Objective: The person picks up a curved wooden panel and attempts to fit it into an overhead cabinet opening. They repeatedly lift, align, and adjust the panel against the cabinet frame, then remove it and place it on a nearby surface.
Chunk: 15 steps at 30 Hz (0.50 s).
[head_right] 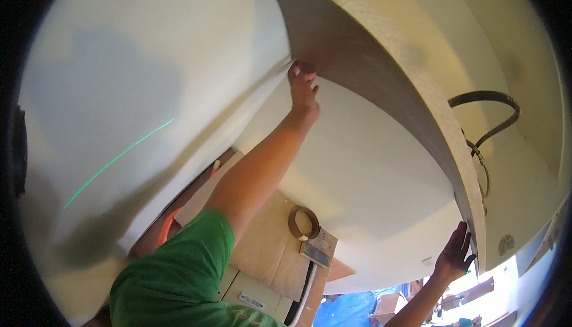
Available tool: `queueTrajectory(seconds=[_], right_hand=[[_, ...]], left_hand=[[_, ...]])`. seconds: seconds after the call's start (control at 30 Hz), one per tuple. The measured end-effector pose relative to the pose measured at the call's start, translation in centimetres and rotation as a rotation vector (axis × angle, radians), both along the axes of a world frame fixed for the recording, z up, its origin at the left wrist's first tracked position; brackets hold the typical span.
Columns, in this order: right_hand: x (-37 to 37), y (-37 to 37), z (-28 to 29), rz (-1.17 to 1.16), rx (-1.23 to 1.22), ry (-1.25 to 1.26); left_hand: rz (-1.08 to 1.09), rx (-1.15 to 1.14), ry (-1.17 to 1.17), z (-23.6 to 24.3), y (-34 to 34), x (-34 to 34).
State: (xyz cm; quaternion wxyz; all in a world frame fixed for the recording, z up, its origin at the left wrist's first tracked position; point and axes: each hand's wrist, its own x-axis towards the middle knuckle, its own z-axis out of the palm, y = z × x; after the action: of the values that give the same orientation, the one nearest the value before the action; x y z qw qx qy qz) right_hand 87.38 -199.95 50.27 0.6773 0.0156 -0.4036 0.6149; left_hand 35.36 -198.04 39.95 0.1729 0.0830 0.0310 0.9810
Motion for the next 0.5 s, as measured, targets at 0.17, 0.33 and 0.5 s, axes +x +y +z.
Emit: queueTrajectory(seconds=[0.17, 0.33, 0.5], right_hand=[[1.4, -0.4, 0.0, -0.098, -0.008, -0.029], [3.0, -1.1, 0.4, -0.182, -0.027, -0.029], [5.5, -0.7, 0.2, -0.251, 0.005, -0.047]], left_hand=[[0.395, -0.258, 0.168, -4.6, -0.7, 0.7], [0.703, -0.409, 0.388, -5.6, -4.3, 1.5], [0.794, -0.459, 0.461, -4.9, -7.9, 1.7]])
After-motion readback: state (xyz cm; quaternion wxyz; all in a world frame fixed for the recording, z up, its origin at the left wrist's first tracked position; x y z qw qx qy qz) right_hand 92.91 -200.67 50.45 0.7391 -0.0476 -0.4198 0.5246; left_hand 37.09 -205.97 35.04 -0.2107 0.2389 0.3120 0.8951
